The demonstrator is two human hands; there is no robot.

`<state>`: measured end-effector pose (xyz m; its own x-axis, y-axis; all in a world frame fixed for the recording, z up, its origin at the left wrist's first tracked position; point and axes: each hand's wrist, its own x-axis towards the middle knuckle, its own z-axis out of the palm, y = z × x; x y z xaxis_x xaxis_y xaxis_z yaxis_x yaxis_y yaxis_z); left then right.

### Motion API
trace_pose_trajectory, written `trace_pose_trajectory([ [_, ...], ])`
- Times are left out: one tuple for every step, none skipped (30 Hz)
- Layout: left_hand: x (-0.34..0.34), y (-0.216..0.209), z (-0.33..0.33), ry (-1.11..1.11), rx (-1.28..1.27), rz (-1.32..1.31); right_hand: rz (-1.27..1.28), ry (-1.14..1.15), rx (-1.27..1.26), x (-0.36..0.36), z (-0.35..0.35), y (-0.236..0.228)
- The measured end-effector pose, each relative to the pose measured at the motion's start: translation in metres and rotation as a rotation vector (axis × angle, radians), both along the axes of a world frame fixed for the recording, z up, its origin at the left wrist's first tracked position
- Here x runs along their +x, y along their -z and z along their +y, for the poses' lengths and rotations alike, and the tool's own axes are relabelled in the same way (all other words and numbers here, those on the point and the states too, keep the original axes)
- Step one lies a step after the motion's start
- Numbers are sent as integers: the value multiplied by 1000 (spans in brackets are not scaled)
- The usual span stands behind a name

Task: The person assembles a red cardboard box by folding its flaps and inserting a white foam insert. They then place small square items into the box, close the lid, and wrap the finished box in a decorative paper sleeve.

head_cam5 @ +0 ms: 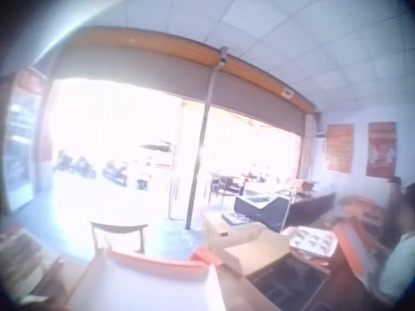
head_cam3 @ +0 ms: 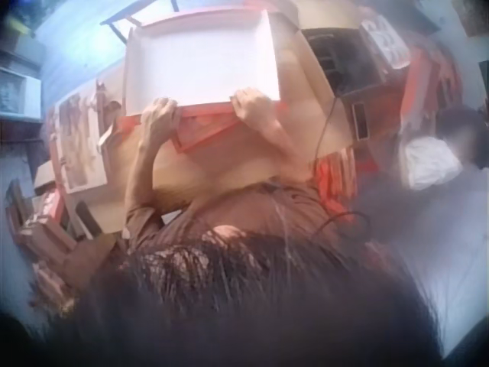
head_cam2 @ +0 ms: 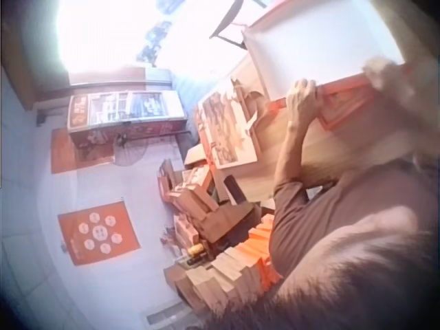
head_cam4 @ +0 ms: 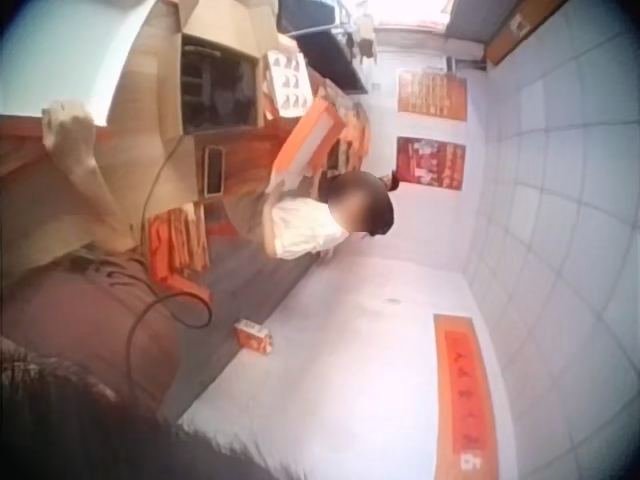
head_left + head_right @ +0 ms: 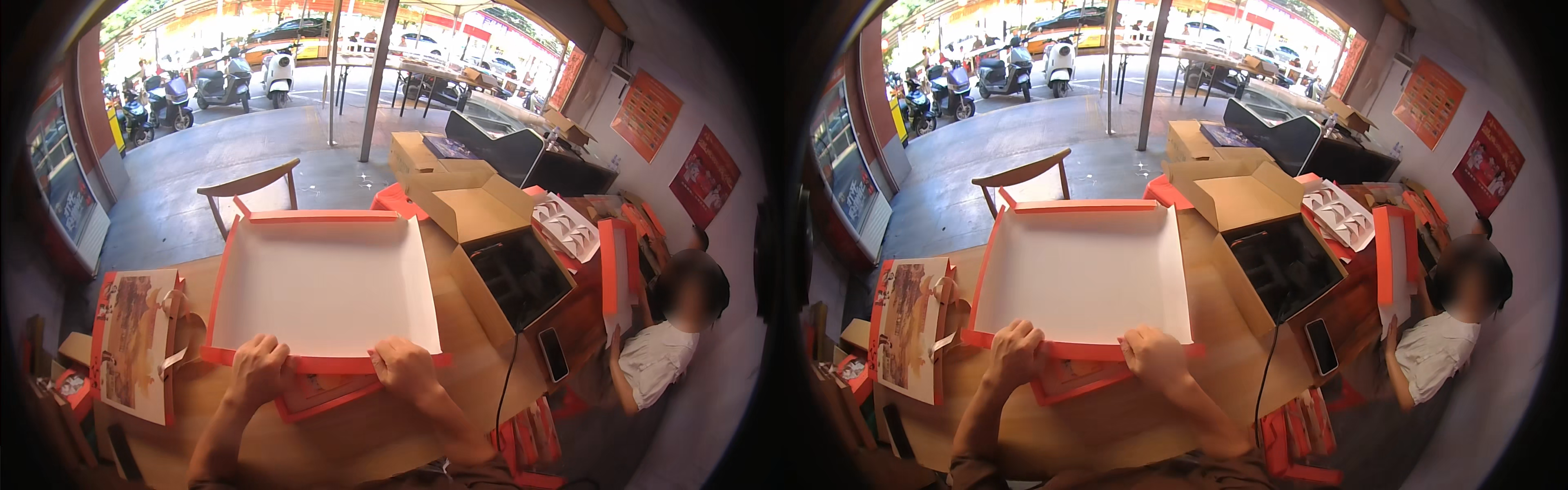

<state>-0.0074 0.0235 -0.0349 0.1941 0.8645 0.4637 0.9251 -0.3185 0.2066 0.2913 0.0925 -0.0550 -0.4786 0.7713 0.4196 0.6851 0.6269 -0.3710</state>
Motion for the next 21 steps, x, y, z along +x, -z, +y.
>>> trace_pose_trajectory([
  [0,-2,1,-15,37,-8,-26,5,-26,0,1,0],
  [0,-4,2,-29,74,-16,-52,11,-52,0,3,-1],
  [-1,-2,3,-51,40,-8,-78,18,-78,0,4,-1],
  [-2,1,3,-72,10,-4,-87,28,-91,0,4,-1],
  [-4,4,2,-91,-20,1,-96,40,-104,-1,5,-1],
  [-5,7,2,-95,-52,4,-105,55,-117,-2,5,0],
  [-6,7,1,-98,-82,7,-70,45,-74,-4,4,1],
  [-3,8,6,-82,-106,5,-40,53,-24,-1,4,3],
  [-4,9,4,-103,-122,8,-12,63,27,1,3,5],
  [-4,7,1,-117,-121,23,0,70,55,4,2,3],
  [-4,12,-2,-155,-146,33,11,77,87,6,1,1],
  [-6,17,-2,-169,-167,15,9,85,87,8,0,2],
  [-4,15,-5,-170,-156,-1,7,84,82,9,-1,3],
  [-1,11,-5,-161,-160,-9,-9,100,44,9,-2,4],
  [3,8,-3,-153,-164,-16,-23,115,5,11,-4,4],
  [3,5,-4,-159,-167,-20,-31,117,-32,10,-5,4],
  [1,3,-4,-151,-170,-16,-19,126,-61,10,-6,1],
  [-1,4,-5,-145,-173,-12,-4,127,-52,10,-6,0],
  [-3,7,-8,-149,-176,-12,8,118,-42,9,-5,0],
  [-5,12,-7,-147,-185,-31,19,118,-39,10,-6,1],
  [-8,17,-7,-148,-194,-50,-30,111,-87,12,-5,1],
])
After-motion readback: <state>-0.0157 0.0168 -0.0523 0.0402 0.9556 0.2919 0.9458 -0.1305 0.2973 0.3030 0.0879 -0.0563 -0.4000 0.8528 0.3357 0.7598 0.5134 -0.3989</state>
